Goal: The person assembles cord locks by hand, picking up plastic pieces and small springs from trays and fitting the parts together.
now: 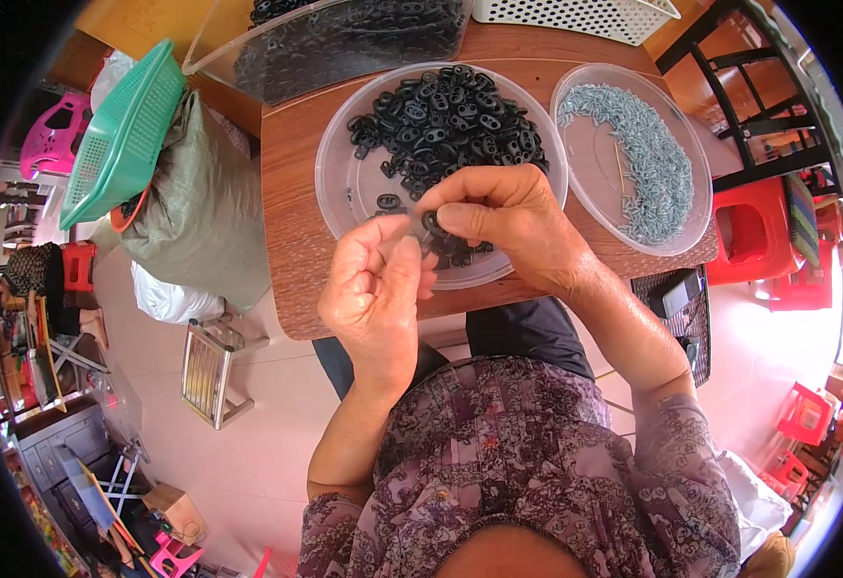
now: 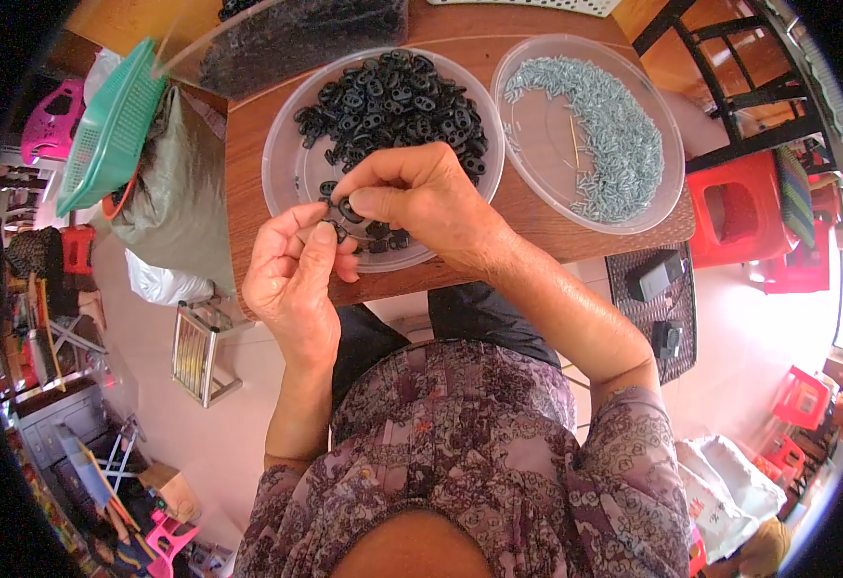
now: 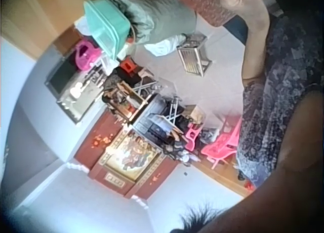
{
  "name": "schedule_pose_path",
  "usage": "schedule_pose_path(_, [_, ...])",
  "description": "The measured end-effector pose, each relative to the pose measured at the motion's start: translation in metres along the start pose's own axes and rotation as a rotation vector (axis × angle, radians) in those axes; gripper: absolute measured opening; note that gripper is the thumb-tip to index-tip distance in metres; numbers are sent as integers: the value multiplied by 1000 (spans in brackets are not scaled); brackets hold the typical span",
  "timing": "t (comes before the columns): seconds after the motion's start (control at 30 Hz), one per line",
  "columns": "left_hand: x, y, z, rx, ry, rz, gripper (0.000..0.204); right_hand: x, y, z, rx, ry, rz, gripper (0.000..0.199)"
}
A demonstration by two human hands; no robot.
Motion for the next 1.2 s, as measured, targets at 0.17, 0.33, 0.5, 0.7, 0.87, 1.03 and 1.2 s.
schedule_pose_path(0.17, [1, -2, -1, 49, 0, -20, 17, 1, 3, 2, -65, 30, 52, 15])
schedule_pose_path(0.33, [3, -2, -3, 49, -1, -27, 17, 1, 3, 1, 27, 31, -2, 13])
schedule_pose_path(0.5, [4, 1, -7, 36, -19, -42, 17, 1, 1, 0, 22, 1, 42, 12])
schedule_pose_path(0.7, [5, 5, -8, -30, -14, -45, 20, 0, 5, -3, -6, -52, 93, 10])
schedule_pose_path(0.87, [5, 6, -12, -2, -24, -53, 22, -2, 6, -6, 1, -73, 117, 8])
schedule_pose_path(1.03, [6, 9, -13, -6, -39, -88, 25, -5, 4, -10, -32, -119, 153, 6])
schedule_pose_path(1.2, [7, 8, -14, -31, -18, -47, 25, -8, -1, -14, 32, -158, 116, 6])
Point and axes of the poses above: each hand's wrist, its own x-axis towards the middle knuckle, its own z-axis out of the back of the hand, y = z × x, the point moved 3 cm from there along x, towards the middle knuckle, and after that the axes turned 3 degrees about x, right-handed, at the moved point
